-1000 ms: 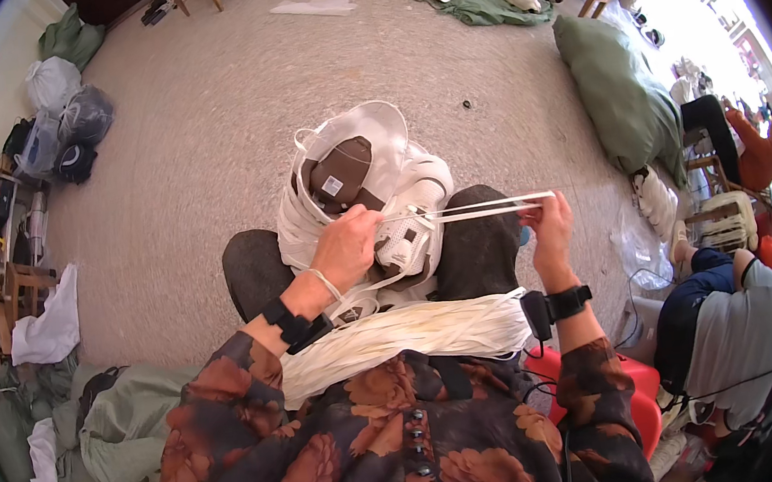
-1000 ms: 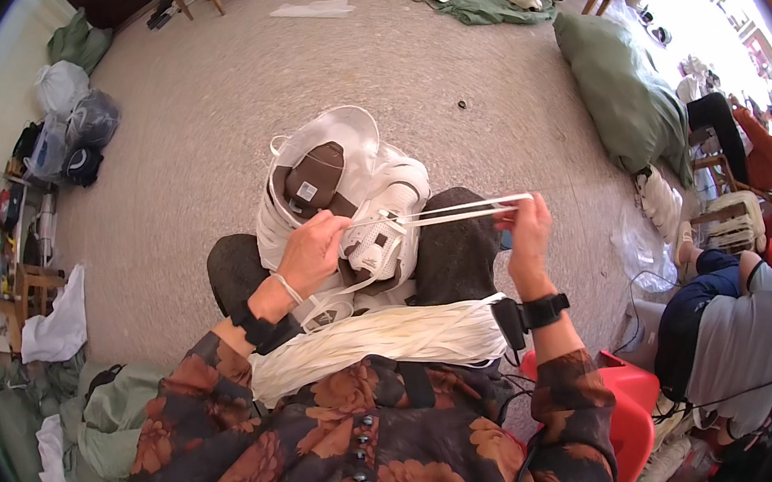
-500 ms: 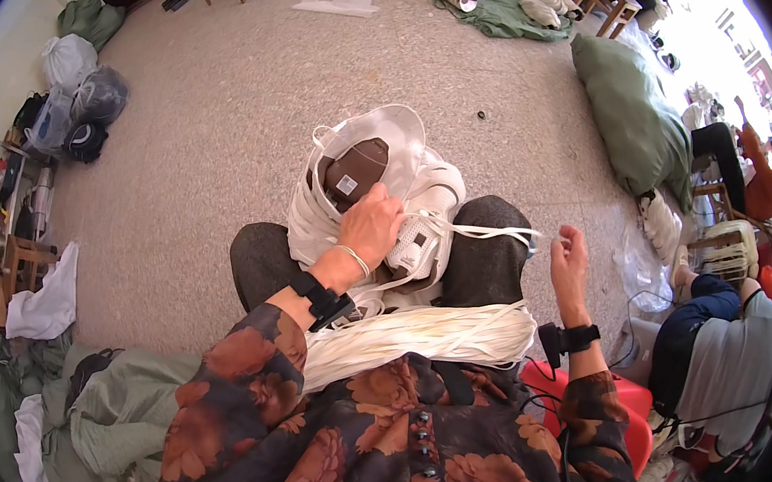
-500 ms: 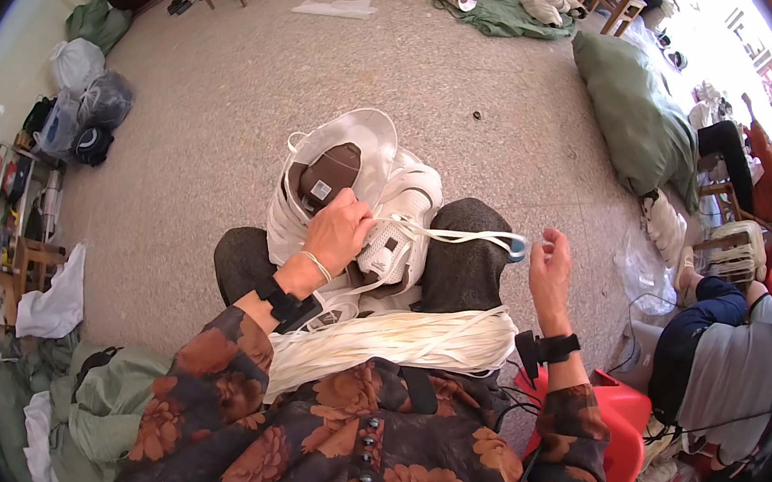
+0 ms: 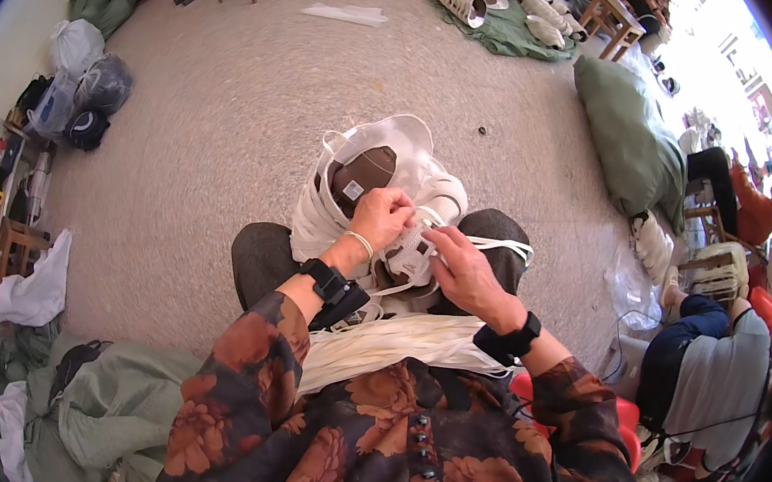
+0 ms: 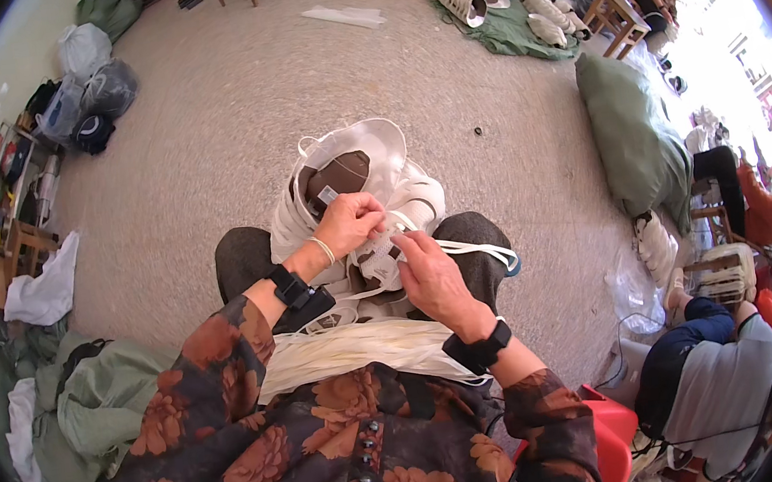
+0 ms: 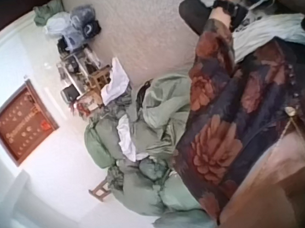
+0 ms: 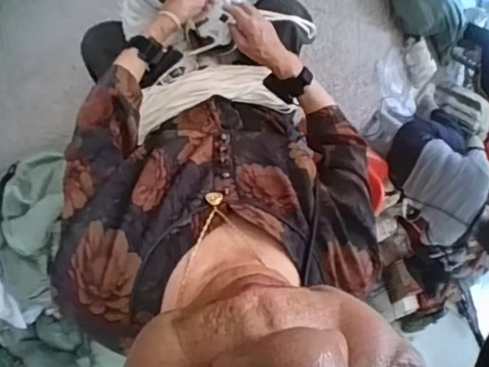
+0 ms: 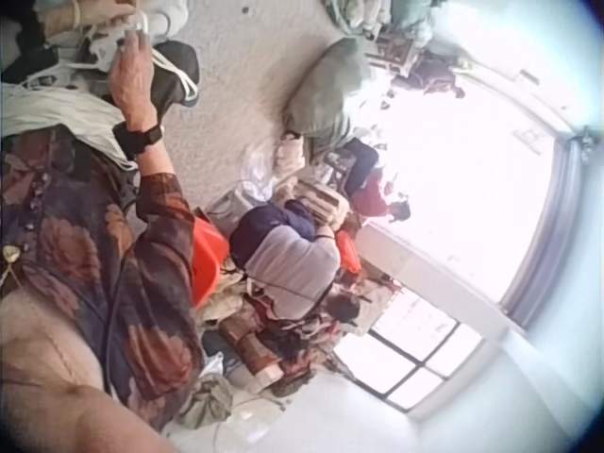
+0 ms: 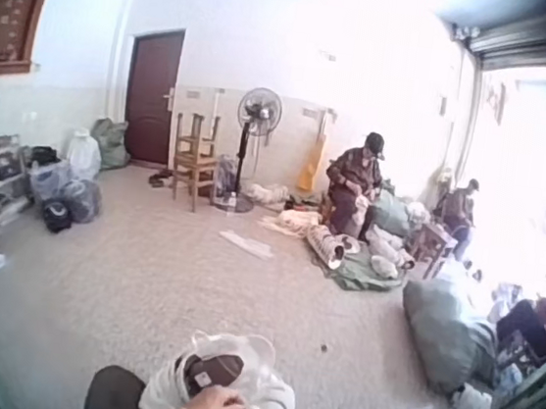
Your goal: Lacing white athletic shoes while sitting on the floor.
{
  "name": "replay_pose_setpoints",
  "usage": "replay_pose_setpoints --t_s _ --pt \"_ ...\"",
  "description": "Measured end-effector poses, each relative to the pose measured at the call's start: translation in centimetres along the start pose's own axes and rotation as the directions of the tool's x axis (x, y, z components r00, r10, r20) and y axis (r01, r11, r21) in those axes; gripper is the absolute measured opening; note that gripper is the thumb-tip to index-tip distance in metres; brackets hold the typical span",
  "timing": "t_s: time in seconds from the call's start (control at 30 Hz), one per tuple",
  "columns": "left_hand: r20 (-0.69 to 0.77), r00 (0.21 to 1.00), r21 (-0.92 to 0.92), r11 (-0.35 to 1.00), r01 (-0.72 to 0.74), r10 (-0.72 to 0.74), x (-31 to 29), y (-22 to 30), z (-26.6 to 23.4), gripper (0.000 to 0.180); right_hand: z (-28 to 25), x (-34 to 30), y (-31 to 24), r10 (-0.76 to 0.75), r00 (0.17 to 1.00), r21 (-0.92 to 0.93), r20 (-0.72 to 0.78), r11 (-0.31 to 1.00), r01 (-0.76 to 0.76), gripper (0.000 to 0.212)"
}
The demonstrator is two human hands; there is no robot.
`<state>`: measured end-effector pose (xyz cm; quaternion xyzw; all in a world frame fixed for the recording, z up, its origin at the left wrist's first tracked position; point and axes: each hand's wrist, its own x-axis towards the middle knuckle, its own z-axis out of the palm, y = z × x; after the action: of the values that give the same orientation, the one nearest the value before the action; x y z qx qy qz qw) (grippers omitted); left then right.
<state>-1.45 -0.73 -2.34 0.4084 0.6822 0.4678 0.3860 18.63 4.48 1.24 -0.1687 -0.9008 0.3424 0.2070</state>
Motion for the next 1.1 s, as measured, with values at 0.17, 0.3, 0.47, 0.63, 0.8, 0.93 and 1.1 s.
replay_pose_setpoints --t_s 0.17,0.3,0.47,0.63,0.8,0.93,1.1 --pt "-0.052 0.997 0.058 0.996 -0.060 0.064 0.6 -1.0 0.7 0.013 1.7 0.3 1.1 -0.021 0.995 -0.204 0.098 0.978 0.041 0.038" --pt "-0.040 0.997 0.137 0.989 -0.063 0.069 0.5 -1.2 0.6 0.011 2.0 -0.2 1.1 -0.064 0.997 -0.192 0.050 0.979 0.072 0.038" --pt "-0.024 0.969 0.382 0.898 -0.219 0.246 0.3 -1.1 0.8 0.010 1.7 -0.3 1.2 -0.063 0.997 -0.165 0.049 0.984 0.070 0.038" --pt "0.052 0.959 0.485 0.832 -0.269 0.279 -0.1 -0.5 1.1 0.010 1.7 -0.4 1.1 -0.041 0.999 -0.115 0.028 0.992 0.044 0.037" --pt "0.160 0.940 0.664 0.671 -0.329 0.303 -1.4 0.2 2.0 0.012 2.2 -0.1 1.7 -0.031 0.998 -0.117 -0.060 0.993 0.024 0.035" --pt "0.084 0.920 0.622 0.701 -0.349 0.383 -3.6 0.3 1.8 0.031 1.8 0.2 1.6 -0.075 0.997 -0.251 0.021 0.965 0.077 0.034" --pt "0.152 0.914 0.764 0.542 -0.350 0.376 -4.0 -0.6 2.7 0.046 1.8 0.6 1.4 -0.083 0.995 -0.331 0.063 0.939 0.099 0.033"
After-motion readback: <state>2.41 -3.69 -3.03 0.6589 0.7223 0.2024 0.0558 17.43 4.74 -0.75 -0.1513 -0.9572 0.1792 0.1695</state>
